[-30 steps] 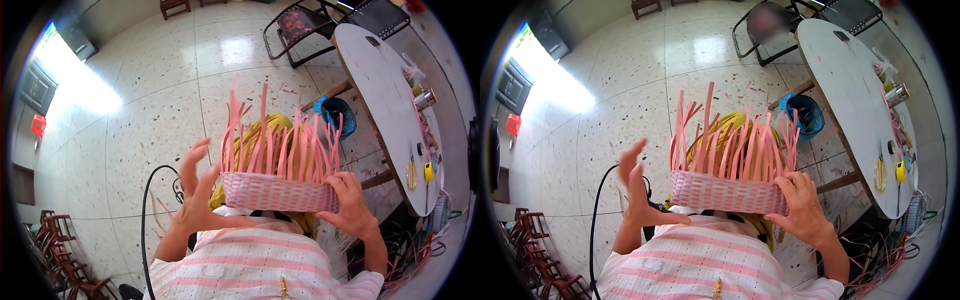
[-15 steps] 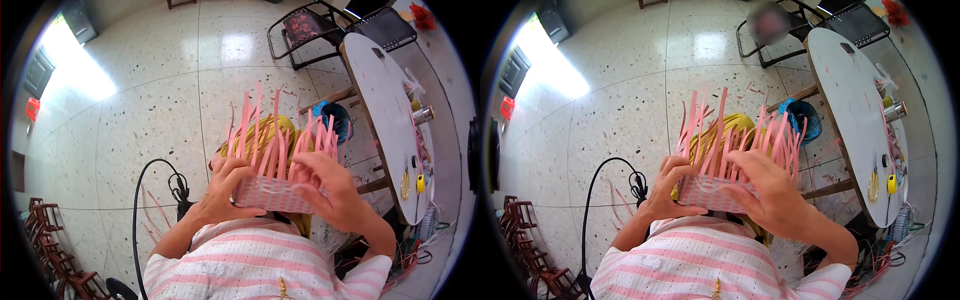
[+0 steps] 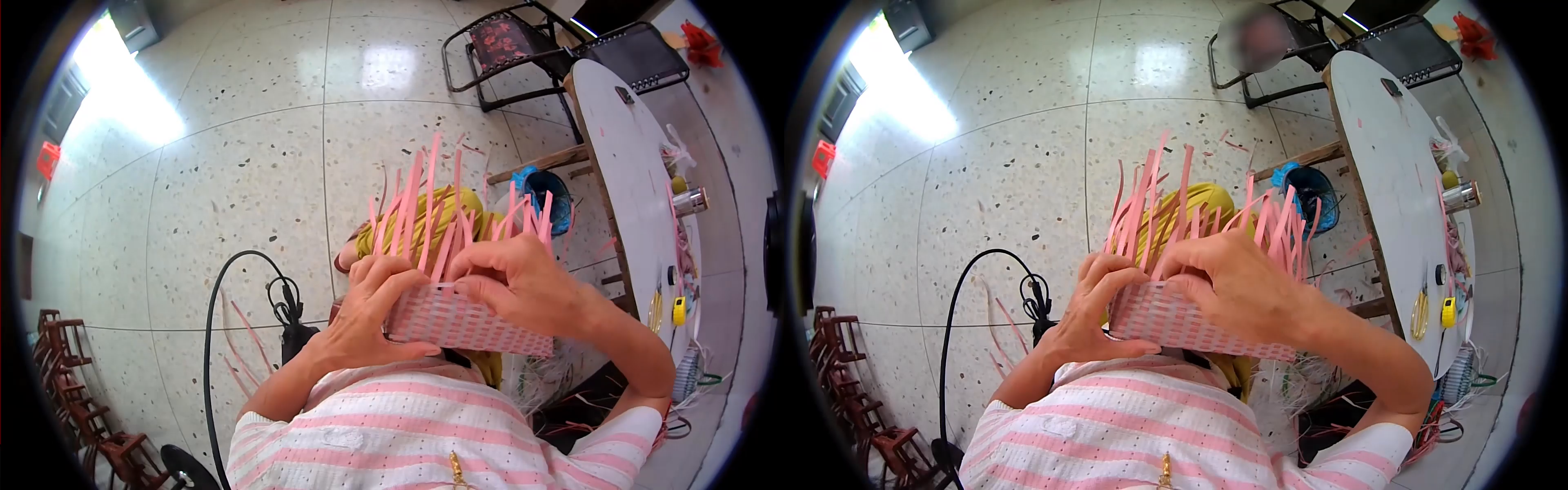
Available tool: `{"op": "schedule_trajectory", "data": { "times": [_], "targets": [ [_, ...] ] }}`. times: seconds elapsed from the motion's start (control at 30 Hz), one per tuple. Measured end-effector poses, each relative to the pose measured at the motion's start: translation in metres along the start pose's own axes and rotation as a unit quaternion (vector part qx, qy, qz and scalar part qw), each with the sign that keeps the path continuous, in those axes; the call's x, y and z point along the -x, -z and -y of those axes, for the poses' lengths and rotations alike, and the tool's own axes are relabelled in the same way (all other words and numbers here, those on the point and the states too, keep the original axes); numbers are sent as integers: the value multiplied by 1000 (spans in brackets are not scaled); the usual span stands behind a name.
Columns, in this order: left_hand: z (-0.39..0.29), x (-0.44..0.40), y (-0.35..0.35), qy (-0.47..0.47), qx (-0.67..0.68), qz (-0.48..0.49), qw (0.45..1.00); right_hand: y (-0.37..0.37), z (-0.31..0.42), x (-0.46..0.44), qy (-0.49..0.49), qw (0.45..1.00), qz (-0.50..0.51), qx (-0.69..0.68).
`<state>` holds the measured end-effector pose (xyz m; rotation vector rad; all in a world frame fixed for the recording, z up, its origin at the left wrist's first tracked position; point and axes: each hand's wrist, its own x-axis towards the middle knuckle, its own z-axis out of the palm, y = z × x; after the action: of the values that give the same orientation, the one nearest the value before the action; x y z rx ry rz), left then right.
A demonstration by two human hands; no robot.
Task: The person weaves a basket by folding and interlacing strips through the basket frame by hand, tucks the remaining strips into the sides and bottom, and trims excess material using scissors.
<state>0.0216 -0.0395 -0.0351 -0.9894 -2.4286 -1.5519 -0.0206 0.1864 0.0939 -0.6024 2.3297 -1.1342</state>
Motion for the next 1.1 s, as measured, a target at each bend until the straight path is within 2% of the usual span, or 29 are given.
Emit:
{"op": "schedule_trajectory", "data": {
  "times": [0.07,0.1,0.17,0.2,0.27,0.3,0.37,0.4,0.47,0.6,0.67,0.7,0.77,0.8,0.87,0.9,0.97,1.0,1.03,1.07,1.1],
  "targets": [
    [-1,1,-2,-5,1,-8,1000,3,-4,-5,68,988,-30,133],
    [-1,1,-2,-10,2,-16,1000,4,-5,-6,69,988,-30,133],
    [-3,2,-3,-11,3,-19,1000,7,-7,-9,42,960,24,276],
    [-3,3,-3,-11,4,-20,1000,6,-9,-13,43,960,24,277],
    [-3,3,-3,-16,10,-22,1000,3,-13,-24,224,907,-30,356],
    [-3,3,-4,-20,16,-22,999,5,-16,-29,224,907,-31,356],
    [-4,5,-4,-22,14,-25,999,11,-21,-40,221,912,72,337],
    [-5,6,-5,-23,12,-27,999,14,-22,-44,221,913,71,337],
    [-7,6,-4,-19,12,-26,999,19,-21,-52,162,916,168,327],
    [-6,7,-6,-13,15,-37,999,16,-19,-63,234,892,133,362],
    [-6,6,-7,-14,14,-39,999,14,-8,-65,323,851,67,409],
    [-6,6,-7,-16,13,-41,999,13,-1,-64,322,852,67,408],
    [-5,7,-8,-17,15,-40,999,10,16,-60,255,850,133,441],
    [-4,7,-8,-17,17,-41,999,9,30,-58,254,851,132,441],
    [-5,7,-8,-11,17,-39,999,9,52,-54,78,838,201,501],
    [-5,6,-7,-5,16,-37,999,10,49,-53,76,839,200,501],
    [-8,7,-6,-1,14,-32,999,14,35,-48,18,905,119,409],
    [-9,7,-6,3,12,-28,1000,22,28,-51,16,905,118,409],
    [-9,7,-6,2,13,-28,1000,34,21,-57,-134,948,192,215],
    [-9,7,-6,0,9,-23,1000,41,14,-58,-274,928,252,7],
    [-9,6,-6,-3,4,-20,1000,43,0,-51,-274,929,249,7]
  ]
}}
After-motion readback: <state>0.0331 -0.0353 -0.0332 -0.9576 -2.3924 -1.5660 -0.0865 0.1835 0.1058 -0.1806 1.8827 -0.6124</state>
